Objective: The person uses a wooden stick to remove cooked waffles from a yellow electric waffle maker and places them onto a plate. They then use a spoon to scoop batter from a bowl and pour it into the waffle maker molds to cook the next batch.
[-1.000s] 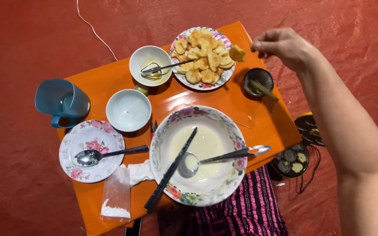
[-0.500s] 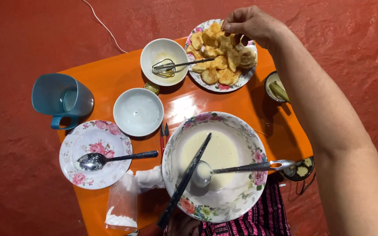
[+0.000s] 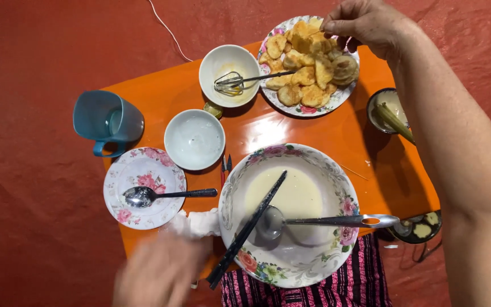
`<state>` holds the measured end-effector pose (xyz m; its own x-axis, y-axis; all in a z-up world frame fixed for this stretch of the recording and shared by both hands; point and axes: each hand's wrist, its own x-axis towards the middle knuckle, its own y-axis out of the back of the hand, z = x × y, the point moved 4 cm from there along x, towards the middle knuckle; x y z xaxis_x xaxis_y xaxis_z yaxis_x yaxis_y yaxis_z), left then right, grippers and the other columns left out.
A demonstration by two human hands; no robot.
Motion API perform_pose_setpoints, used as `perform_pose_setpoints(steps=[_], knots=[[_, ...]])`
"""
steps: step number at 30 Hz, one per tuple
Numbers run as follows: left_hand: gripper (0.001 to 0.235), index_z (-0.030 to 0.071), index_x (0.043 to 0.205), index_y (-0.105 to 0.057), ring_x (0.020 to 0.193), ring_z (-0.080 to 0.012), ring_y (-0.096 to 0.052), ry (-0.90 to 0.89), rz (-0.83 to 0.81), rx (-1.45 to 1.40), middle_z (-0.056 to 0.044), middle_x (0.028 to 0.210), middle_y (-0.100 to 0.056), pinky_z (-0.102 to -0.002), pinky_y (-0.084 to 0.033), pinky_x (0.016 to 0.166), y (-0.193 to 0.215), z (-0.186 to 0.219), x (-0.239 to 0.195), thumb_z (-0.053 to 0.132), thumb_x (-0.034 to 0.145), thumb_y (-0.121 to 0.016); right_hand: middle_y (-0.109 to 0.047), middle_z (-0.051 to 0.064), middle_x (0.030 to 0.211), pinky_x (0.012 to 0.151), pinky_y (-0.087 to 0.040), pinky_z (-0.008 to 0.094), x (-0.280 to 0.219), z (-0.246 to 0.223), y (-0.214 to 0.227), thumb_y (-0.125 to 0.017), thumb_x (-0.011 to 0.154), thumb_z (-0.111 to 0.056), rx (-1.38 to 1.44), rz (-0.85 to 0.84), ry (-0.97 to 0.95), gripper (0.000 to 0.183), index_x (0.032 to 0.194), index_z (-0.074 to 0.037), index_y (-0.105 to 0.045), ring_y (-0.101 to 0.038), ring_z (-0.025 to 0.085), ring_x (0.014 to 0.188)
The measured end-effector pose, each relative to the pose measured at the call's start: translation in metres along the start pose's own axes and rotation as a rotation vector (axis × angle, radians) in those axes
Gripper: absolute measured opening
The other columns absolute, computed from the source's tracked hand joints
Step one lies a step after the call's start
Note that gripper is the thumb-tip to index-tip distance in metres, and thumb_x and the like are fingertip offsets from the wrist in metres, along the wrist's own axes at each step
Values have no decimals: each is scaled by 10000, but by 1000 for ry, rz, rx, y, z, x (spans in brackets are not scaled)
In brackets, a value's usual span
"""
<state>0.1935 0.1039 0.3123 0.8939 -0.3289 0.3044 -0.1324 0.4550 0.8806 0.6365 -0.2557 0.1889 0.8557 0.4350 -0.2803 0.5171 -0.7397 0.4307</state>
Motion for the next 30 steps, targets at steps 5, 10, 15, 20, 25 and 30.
perform_pose_setpoints(steps=[5, 10, 15, 20, 25, 30], knots=[[263, 85, 1227, -729, 950, -312, -574, -168, 175, 209, -103, 1063, -669, -434, -448, 801, -79, -44, 181, 140, 977, -791, -654, -2, 868, 580, -455, 257, -22, -12, 10, -671, 1086, -134, 4, 76, -26, 54, 1044, -110, -696, -613, 110, 696], [245, 93, 1009, -690, 949, -318, -521, -209, 275, 312, -70, 990, -590, -448, -434, 762, -170, -62, 266, 156, 828, -843, -665, 3, 835, 576, -423, 244, -38, -13, 21, -677, 1081, -145, -1, 79, 23, 64, 1048, -103, -711, -602, 105, 700], [441, 126, 1021, -714, 972, -290, -530, -217, 237, 362, -44, 1002, -583, -429, -435, 752, -215, -61, 299, 251, 657, -930, -675, 9, 838, 593, -428, 252, -41, -7, 24, -672, 1090, -159, -9, 74, 0, 101, 1013, -103, -702, -609, 122, 706], [71, 87, 770, -667, 923, -316, -504, -294, 282, 371, -97, 918, -550, -445, -420, 758, -233, -63, 313, 91, 753, -736, -677, -49, 844, 574, -392, 232, -30, -7, 16, -690, 1063, -169, 7, 85, -47, 68, 999, -147, -696, -585, 66, 675], [116, 71, 794, -632, 930, -311, -508, -300, 275, 319, -93, 947, -558, -449, -415, 765, -209, -61, 300, 115, 804, -739, -705, 17, 875, 527, -438, 231, -20, -19, -1, -665, 1061, -117, 71, 53, -115, 60, 1009, -103, -691, -575, 93, 622], [118, 57, 851, -601, 983, -324, -510, -307, 257, 280, -98, 1019, -617, -466, -403, 816, -154, -56, 265, 111, 907, -689, -696, 45, 791, 516, -454, 223, -7, -30, -25, -645, 1052, -68, 78, -49, -152, 75, 994, -74, -692, -554, 97, 583]])
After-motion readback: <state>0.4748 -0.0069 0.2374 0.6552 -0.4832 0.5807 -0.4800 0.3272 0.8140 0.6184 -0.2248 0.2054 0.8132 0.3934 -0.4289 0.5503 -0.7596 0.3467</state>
